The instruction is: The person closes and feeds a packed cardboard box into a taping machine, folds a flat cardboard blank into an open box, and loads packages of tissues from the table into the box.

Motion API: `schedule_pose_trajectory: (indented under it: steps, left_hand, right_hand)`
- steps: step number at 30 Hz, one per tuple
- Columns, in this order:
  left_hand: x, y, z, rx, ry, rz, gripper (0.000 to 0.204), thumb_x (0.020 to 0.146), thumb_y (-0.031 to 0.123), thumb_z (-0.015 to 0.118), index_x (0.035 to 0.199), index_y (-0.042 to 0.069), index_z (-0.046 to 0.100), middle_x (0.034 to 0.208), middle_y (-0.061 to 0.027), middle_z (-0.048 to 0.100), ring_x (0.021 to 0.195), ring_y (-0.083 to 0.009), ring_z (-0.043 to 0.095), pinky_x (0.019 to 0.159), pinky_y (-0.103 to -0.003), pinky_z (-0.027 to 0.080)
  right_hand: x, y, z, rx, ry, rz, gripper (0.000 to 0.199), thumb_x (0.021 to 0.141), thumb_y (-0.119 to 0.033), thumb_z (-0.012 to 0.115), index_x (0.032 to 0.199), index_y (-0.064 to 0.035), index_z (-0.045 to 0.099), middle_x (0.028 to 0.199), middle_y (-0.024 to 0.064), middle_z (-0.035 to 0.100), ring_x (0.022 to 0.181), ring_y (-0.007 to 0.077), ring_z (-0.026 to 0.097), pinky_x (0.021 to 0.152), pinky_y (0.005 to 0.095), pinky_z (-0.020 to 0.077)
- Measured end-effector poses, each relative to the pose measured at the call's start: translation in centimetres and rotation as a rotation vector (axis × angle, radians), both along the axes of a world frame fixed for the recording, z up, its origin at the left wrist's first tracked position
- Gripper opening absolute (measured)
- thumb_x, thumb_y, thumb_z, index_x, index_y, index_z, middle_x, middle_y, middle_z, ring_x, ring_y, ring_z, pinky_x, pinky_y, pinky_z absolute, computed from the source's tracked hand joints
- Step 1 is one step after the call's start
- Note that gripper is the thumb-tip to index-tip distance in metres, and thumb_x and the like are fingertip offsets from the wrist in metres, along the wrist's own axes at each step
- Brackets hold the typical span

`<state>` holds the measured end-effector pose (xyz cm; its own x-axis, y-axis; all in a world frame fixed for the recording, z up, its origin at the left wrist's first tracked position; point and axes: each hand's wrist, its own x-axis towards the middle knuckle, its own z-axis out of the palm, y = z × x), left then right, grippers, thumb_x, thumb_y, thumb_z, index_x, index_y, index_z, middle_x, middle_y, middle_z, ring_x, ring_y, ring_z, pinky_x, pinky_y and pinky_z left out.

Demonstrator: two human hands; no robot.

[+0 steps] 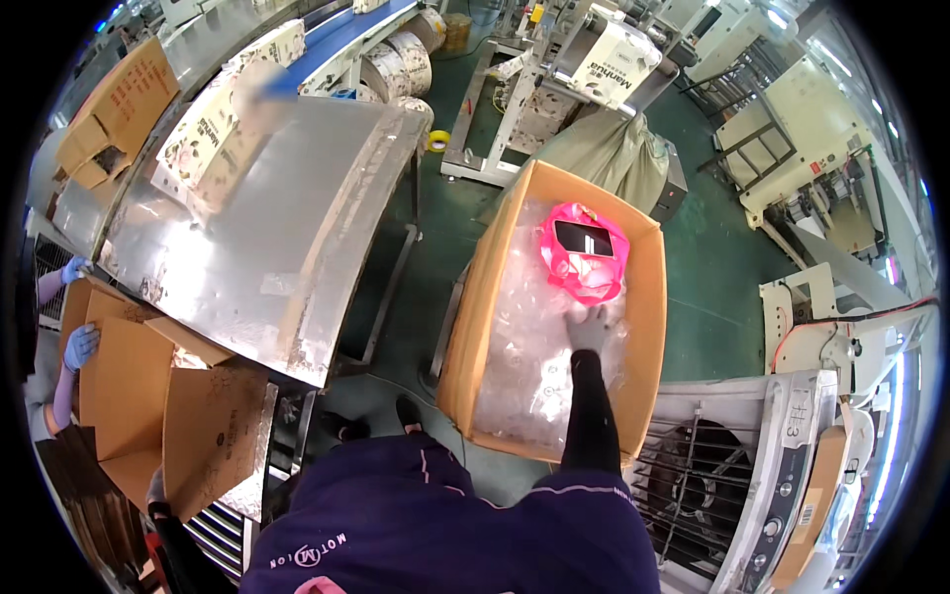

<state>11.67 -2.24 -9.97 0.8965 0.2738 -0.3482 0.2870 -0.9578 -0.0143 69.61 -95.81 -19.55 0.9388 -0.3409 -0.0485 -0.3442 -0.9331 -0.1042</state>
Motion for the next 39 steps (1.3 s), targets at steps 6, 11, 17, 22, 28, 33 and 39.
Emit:
schedule_pose_trajectory:
  steps: [6, 11, 17, 22, 28, 33, 39]
  left_hand:
    - [4.2, -4.0, -0.7, -0.412, -0.053, 0.649, 0.027, 0.094, 0.022, 0.045, 0.095, 0.007, 0.068, 0.09, -0.0066, 0.067, 0.084, -0.0167, 0.059, 0.079, -0.031, 0.047]
    - [10.1, -8.7, 4.5, -0.268, 0.043, 0.556, 0.034, 0.084, 0.031, 0.059, 0.11, 0.009, 0.067, 0.108, -0.0159, 0.068, 0.1, -0.0331, 0.064, 0.085, -0.041, 0.05]
    - [9.5, -11.0, 6.2, -0.318, 0.069, 0.776, 0.052, 0.076, 0.044, 0.068, 0.116, 0.012, 0.063, 0.117, -0.0173, 0.064, 0.11, -0.0345, 0.059, 0.091, -0.04, 0.048]
    - [11.7, -12.8, 8.0, -0.354, 0.066, 0.755, 0.054, 0.076, 0.049, 0.068, 0.11, 0.008, 0.062, 0.11, -0.0196, 0.065, 0.104, -0.0373, 0.061, 0.085, -0.042, 0.049]
    - [13.1, -14.8, 11.3, -0.259, 0.074, 0.777, 0.049, 0.08, 0.045, 0.062, 0.112, 0.008, 0.063, 0.114, -0.0164, 0.065, 0.106, -0.0325, 0.062, 0.088, -0.041, 0.049]
    - [12.5, -14.5, 10.0, -0.22, 0.087, 0.699, 0.044, 0.081, 0.044, 0.064, 0.108, 0.009, 0.062, 0.105, -0.016, 0.067, 0.099, -0.0331, 0.064, 0.082, -0.043, 0.051]
    - [14.1, -14.4, 11.4, -0.228, 0.05, 0.638, 0.037, 0.082, 0.039, 0.065, 0.099, 0.006, 0.063, 0.095, -0.0155, 0.068, 0.092, -0.0333, 0.066, 0.077, -0.045, 0.052]
  right_hand:
    - [-8.7, 9.9, 6.2, 0.292, 0.002, 0.28, 0.092, 0.068, -0.03, 0.077, 0.141, 0.0029, 0.031, 0.143, 0.0274, 0.035, 0.134, 0.0404, 0.034, 0.112, 0.0426, 0.0294]
    - [-10.7, 11.2, 8.3, 0.268, -0.256, 0.392, 0.06, 0.073, -0.004, 0.064, 0.13, -0.0022, 0.045, 0.113, 0.0212, 0.062, 0.104, 0.0382, 0.06, 0.09, 0.0424, 0.0489]
    - [-7.8, 7.2, 4.7, 0.241, -0.011, 0.555, 0.034, 0.077, -0.002, 0.052, 0.109, -0.0014, 0.062, 0.081, 0.0162, 0.067, 0.065, 0.0268, 0.064, 0.063, 0.0383, 0.0512]
    - [-3.8, -3.7, -2.3, 0.357, -0.054, 0.351, 0.046, 0.083, -0.001, 0.053, 0.128, 0.0036, 0.05, 0.081, 0.0131, 0.069, 0.061, 0.02, 0.066, 0.063, 0.0335, 0.0528]
    - [-5.6, -0.7, 0.9, 0.282, -0.163, 0.104, 0.043, 0.09, -0.009, 0.051, 0.131, 0.003, 0.048, 0.109, 0.0165, 0.063, 0.077, 0.0172, 0.065, 0.066, 0.0277, 0.0529]
    - [-0.3, 4.1, 9.2, 0.465, -0.762, 0.001, 0.042, 0.091, -0.01, 0.051, 0.131, 0.0018, 0.049, 0.114, 0.0166, 0.06, 0.084, 0.0148, 0.063, 0.067, 0.0259, 0.0525]
    - [-6.0, 45.0, 30.5, 0.153, -0.832, 1.253, 0.032, 0.084, -0.011, 0.053, 0.115, -0.0068, 0.061, 0.127, 0.0157, 0.055, 0.112, 0.0304, 0.054, 0.089, 0.0399, 0.0458]
